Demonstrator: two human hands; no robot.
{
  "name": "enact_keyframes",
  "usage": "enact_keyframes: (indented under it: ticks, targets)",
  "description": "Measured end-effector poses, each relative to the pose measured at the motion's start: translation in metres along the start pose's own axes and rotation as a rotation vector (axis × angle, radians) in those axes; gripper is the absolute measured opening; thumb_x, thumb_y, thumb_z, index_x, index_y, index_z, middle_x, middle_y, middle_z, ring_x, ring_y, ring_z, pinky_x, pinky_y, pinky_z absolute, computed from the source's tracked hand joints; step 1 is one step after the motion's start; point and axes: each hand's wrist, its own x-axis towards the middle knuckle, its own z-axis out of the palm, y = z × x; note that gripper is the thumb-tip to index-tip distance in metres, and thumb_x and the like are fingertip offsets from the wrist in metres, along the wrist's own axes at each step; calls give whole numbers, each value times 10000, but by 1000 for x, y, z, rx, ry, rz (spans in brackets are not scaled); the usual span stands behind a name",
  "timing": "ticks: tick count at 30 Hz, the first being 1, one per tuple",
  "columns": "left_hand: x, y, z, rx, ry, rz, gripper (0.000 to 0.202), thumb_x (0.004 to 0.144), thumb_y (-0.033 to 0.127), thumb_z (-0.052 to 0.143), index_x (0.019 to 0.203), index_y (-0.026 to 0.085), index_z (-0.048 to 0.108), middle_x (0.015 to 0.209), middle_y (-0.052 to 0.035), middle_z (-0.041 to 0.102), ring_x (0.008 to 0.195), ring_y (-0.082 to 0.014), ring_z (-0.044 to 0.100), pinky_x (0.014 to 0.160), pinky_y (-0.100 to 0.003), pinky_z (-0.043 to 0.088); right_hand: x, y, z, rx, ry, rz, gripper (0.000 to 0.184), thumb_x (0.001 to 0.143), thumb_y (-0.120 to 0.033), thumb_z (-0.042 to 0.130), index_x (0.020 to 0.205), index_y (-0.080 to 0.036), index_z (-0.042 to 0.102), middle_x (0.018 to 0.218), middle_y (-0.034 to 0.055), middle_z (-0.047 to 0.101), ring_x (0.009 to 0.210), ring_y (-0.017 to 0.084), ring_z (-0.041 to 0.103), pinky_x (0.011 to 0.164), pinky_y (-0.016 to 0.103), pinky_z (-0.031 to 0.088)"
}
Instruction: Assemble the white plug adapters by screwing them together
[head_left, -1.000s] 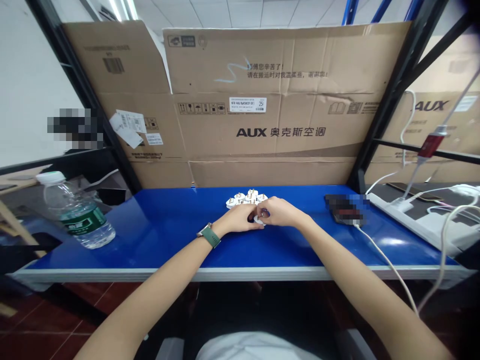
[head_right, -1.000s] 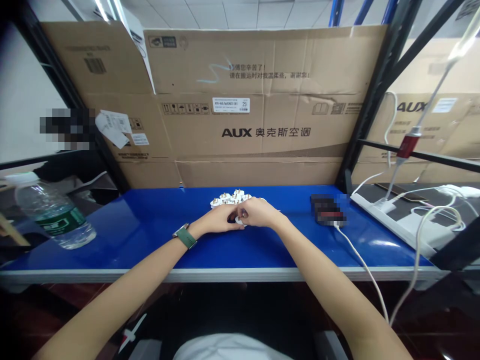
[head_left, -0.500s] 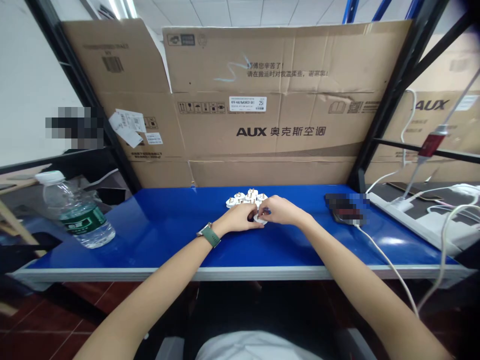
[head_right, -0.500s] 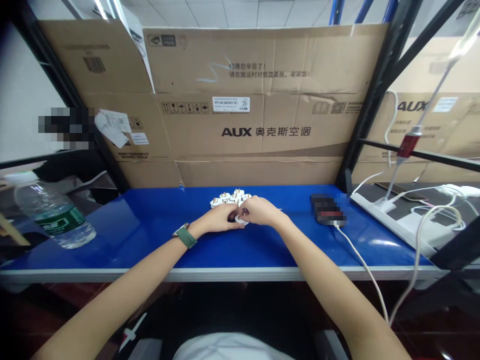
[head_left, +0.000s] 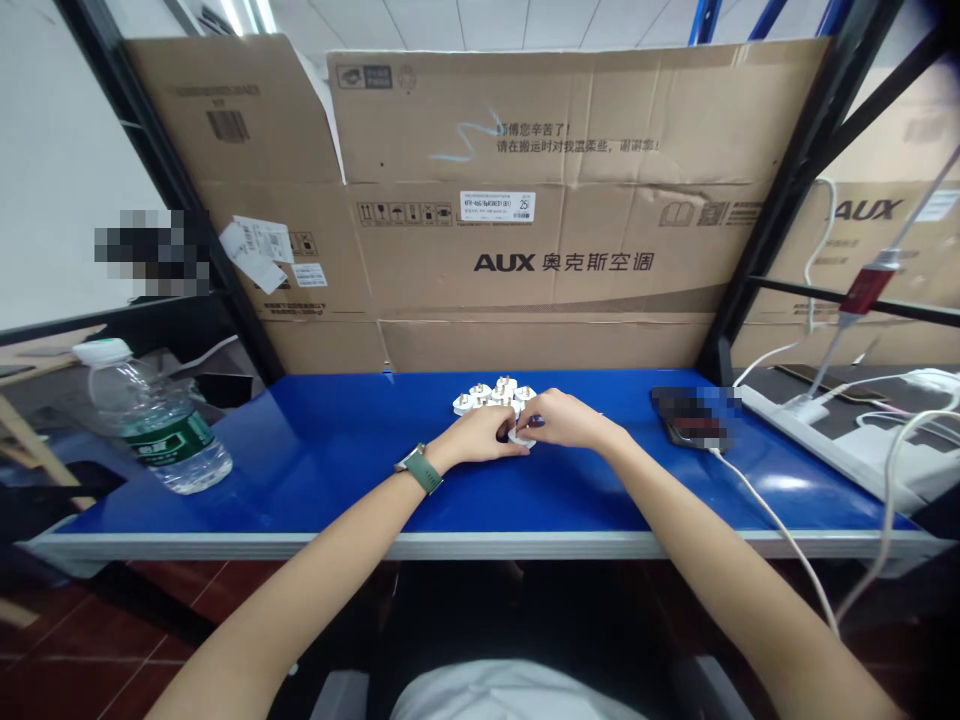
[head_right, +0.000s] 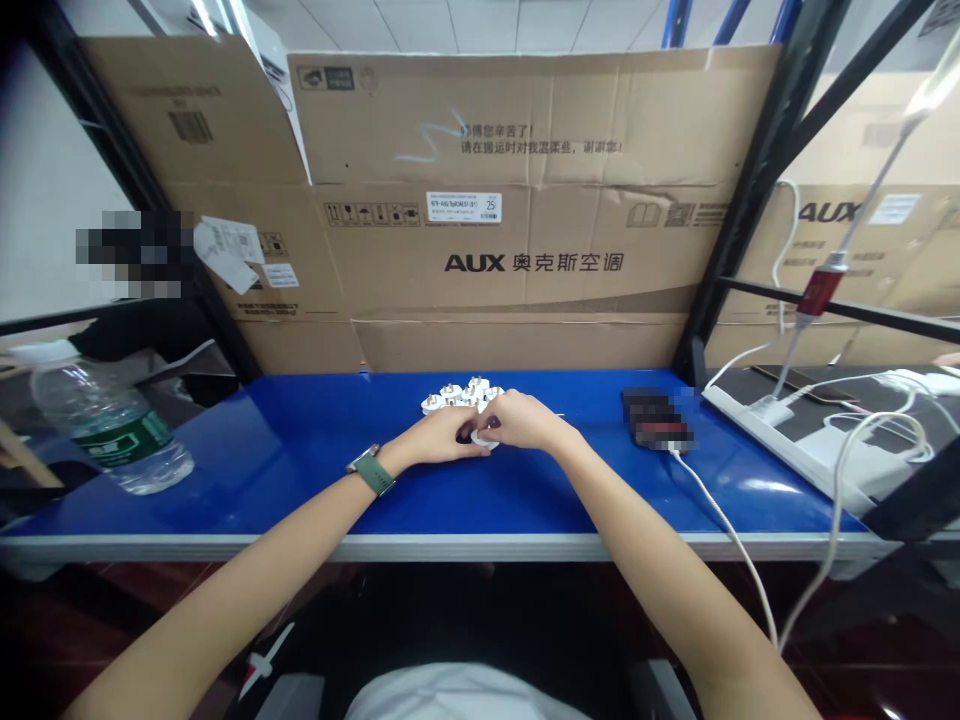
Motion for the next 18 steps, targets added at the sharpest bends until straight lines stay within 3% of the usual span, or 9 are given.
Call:
enact_keyframes:
  ticks: [4, 7, 11, 14, 18]
  targets:
    - [0, 2, -1, 2, -16, -35, 491, 784, 662, 749, 827, 207, 569, 777, -15, 634, 683, -189, 559, 598, -298, 334, -2, 1, -7, 264, 229, -33, 197, 913, -257, 609, 1066, -193, 714, 901, 28, 719, 770, 161, 615, 714, 261, 431]
    - [-1, 4, -2, 6, -7, -45, 504, 774, 666, 756, 804, 209, 544, 765, -1, 625, 671, -173, 538, 594, -291, 327, 1, 3, -9, 629, 365, -73, 227, 971, -358, 564, 1122, -198, 620, 955, 35, 662, 753, 152, 579, 699, 279, 473]
    - [-1, 4, -3, -10, -6, -45, 503, 776, 664, 753, 810, 209, 542, 768, 5, 615, 677, -163, 524, 602, -285, 326, 5, 1, -8, 1040, 458, -161, 294, 938, -483, 680, 1073, -236, 594, 829, 0, 597, 762, 162, 609, 774, 325, 546]
    - [-1, 3, -2, -20, -11, -49, 500, 777, 665, 751, 817, 209, 548, 774, 5, 616, 678, -162, 521, 603, -286, 329, 5, -1, -8, 1117, 507, -168, 318, 878, -470, 777, 1040, -240, 629, 860, 8, 624, 836, 177, 660, 848, 356, 570]
    - [-1, 2, -2, -23, -15, -48, 491, 783, 661, 745, 833, 209, 558, 774, 4, 617, 683, -167, 527, 609, -291, 336, 5, -3, -6, 1113, 438, -97, 360, 814, -471, 834, 1011, -218, 670, 874, 18, 647, 814, 189, 700, 797, 359, 604]
